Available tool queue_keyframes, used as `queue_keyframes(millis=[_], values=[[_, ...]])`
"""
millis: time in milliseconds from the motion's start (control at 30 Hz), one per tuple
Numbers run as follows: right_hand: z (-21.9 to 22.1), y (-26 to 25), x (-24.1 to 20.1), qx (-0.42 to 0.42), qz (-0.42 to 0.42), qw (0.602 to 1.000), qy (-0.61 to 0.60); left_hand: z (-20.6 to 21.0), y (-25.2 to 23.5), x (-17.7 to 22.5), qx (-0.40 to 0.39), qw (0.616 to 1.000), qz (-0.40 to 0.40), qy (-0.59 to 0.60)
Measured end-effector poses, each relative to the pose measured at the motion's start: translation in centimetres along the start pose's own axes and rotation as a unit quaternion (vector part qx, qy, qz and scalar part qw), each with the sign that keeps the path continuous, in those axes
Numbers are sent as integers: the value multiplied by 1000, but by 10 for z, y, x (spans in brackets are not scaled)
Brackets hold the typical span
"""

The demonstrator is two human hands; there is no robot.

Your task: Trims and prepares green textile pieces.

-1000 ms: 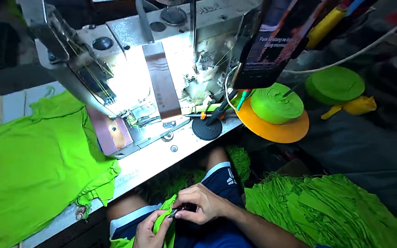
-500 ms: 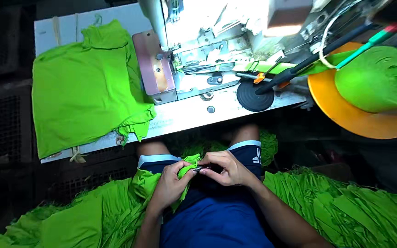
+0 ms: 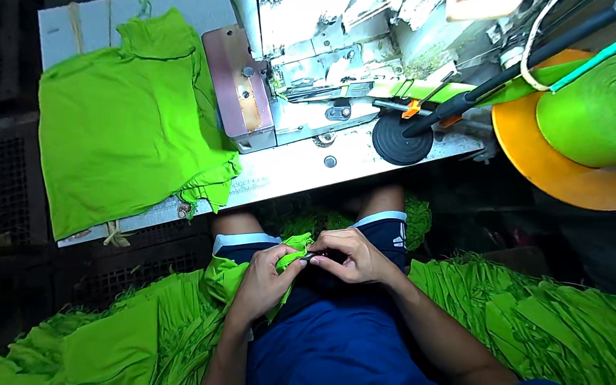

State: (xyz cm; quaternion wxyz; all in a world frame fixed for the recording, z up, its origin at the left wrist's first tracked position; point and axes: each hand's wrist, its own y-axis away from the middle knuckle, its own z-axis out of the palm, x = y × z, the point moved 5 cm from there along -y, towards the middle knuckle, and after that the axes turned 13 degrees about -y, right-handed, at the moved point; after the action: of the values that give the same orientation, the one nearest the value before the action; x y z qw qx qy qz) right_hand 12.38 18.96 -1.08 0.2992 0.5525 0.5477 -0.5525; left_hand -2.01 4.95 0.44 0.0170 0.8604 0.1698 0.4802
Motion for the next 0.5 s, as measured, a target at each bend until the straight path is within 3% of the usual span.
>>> queue_keyframes(millis=[500], values=[[-2, 3, -2, 7, -2, 1000, 10, -1, -2, 2, -3, 1000, 5, -20]])
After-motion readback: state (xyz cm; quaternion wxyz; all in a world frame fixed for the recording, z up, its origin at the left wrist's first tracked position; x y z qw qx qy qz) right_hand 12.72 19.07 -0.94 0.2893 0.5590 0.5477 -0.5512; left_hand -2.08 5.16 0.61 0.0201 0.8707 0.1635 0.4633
